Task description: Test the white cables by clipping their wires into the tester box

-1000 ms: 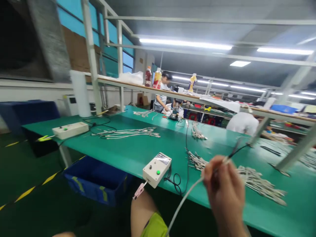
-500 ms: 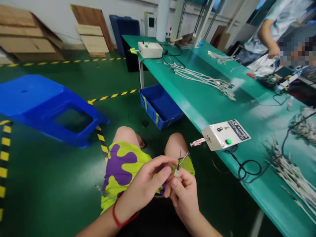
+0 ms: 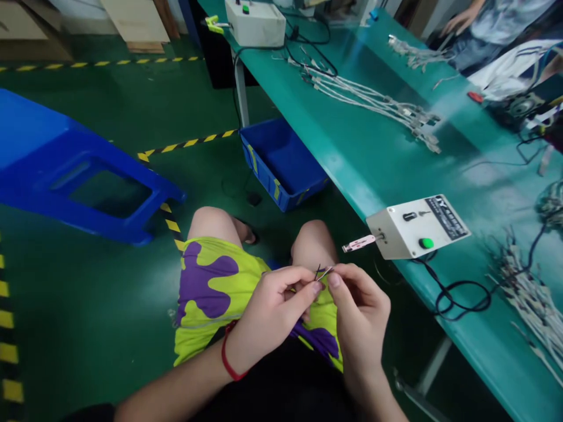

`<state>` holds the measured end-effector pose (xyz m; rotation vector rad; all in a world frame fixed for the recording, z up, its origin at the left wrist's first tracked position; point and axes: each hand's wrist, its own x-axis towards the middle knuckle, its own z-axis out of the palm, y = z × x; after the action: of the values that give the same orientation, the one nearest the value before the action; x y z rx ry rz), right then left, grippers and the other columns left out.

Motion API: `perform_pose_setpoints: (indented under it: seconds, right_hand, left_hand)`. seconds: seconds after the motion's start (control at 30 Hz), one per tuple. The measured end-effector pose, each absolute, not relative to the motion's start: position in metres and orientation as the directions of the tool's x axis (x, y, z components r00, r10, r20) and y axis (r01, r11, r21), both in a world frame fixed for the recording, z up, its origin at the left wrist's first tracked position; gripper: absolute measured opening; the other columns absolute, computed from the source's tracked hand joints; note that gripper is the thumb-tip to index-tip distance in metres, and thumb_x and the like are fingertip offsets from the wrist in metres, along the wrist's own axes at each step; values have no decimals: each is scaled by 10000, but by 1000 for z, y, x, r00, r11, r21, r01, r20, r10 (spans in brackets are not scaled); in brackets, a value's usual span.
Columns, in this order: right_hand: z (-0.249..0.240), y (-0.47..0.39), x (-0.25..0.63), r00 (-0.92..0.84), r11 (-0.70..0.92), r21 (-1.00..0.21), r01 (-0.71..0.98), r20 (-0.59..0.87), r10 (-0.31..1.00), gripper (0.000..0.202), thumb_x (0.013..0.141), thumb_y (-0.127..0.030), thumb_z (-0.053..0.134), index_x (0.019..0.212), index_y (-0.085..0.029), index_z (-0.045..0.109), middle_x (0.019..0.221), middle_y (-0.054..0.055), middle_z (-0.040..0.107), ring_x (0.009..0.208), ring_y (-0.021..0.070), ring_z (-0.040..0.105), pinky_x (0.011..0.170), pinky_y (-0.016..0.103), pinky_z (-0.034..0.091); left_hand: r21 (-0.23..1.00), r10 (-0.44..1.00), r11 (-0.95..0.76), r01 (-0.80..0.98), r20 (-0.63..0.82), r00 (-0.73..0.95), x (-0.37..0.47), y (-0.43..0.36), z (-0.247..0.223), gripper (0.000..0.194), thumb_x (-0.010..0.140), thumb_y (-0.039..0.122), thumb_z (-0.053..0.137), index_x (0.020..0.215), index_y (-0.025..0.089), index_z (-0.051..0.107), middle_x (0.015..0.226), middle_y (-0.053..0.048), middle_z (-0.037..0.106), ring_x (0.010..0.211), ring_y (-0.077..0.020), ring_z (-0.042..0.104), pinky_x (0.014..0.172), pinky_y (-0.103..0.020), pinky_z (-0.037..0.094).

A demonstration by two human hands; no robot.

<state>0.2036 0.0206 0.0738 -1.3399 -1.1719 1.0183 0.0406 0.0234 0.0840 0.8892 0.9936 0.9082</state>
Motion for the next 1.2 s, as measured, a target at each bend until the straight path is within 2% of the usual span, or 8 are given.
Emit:
perform_pose_setpoints:
  seconds: [0.1, 0.23, 0.33, 0.43, 0.67, 0.83, 0.97, 1.2]
  right_hand:
    - [67, 23, 202, 177, -36, -998, -48, -44, 983, 71, 914, -233, 817, 984, -243, 814, 882, 23, 734, 768, 153, 677, 675, 262, 555]
    - [58, 26, 201, 199, -29, -986, -162, -62, 978, 15, 919, -224, 810, 931, -222, 802, 782, 2, 678, 673, 116, 583, 635, 257, 502]
    - [55, 27, 199, 211, -23, -985, -169, -59, 976, 24, 921, -216, 804, 898, -212, 799, 707, -16, 632, 621, 103, 536, 622, 262, 476]
    - [54, 28, 197, 235, -15, -985, -171, -56, 970, 37, 910, -215, 816, 883, -214, 791, 744, -6, 652, 671, 117, 575, 647, 263, 485]
    - [53, 32, 195, 270, 9, -969, -247, -60, 961, 69, 904, -221, 816, 870, -213, 756, 759, -12, 618, 704, 119, 551, 651, 251, 453]
    - [57, 32, 197, 302, 106, -965, -240, 30, 953, 58, 939, -190, 768, 887, -208, 750, 743, -19, 582, 681, 114, 524, 637, 261, 422]
    - [58, 29, 200, 283, 121, -978, -168, 69, 957, 56, 951, -170, 758, 973, -217, 778, 832, 8, 645, 749, 133, 591, 670, 274, 466]
    - [56, 28, 202, 240, -15, -984, -179, -58, 969, 119, 950, -204, 778, 1055, -256, 801, 976, 37, 739, 875, 169, 701, 765, 291, 577]
  left_hand:
    - [895, 913, 372, -248, -304, 273, 42, 26, 83, 287, 1007, 361, 713, 806, 161, 668, 705, 21, 586, 607, -129, 624, 569, -224, 489]
    - [859, 916, 384, -337, -310, 254, 44, 29, 80, 270, 1023, 378, 702, 866, 158, 709, 671, 21, 630, 550, -119, 638, 560, -222, 489]
    - [844, 928, 370, -387, -312, 205, 48, 30, 76, 263, 1035, 389, 696, 894, 168, 715, 627, 33, 621, 513, -101, 614, 548, -210, 481]
    - [825, 922, 387, -411, -344, 179, 54, 30, 72, 226, 1024, 379, 722, 936, 171, 724, 605, 43, 592, 485, -82, 565, 502, -190, 444]
    - [710, 912, 397, -582, -377, 163, 65, 36, 66, 166, 937, 301, 831, 987, 180, 729, 794, 17, 657, 502, -56, 532, 437, -171, 421]
    - [775, 922, 385, -501, -344, 177, 65, 38, 70, 164, 951, 288, 818, 1023, 170, 729, 738, 22, 637, 501, -60, 560, 465, -167, 451]
    - [783, 915, 403, -473, -362, 180, 67, 37, 72, 160, 967, 293, 796, 989, 158, 713, 700, 31, 613, 463, -51, 537, 429, -150, 409]
    - [718, 894, 446, -534, -387, 227, 67, 36, 67, 177, 975, 326, 787, 995, 171, 703, 664, 56, 561, 443, -37, 455, 396, -137, 373]
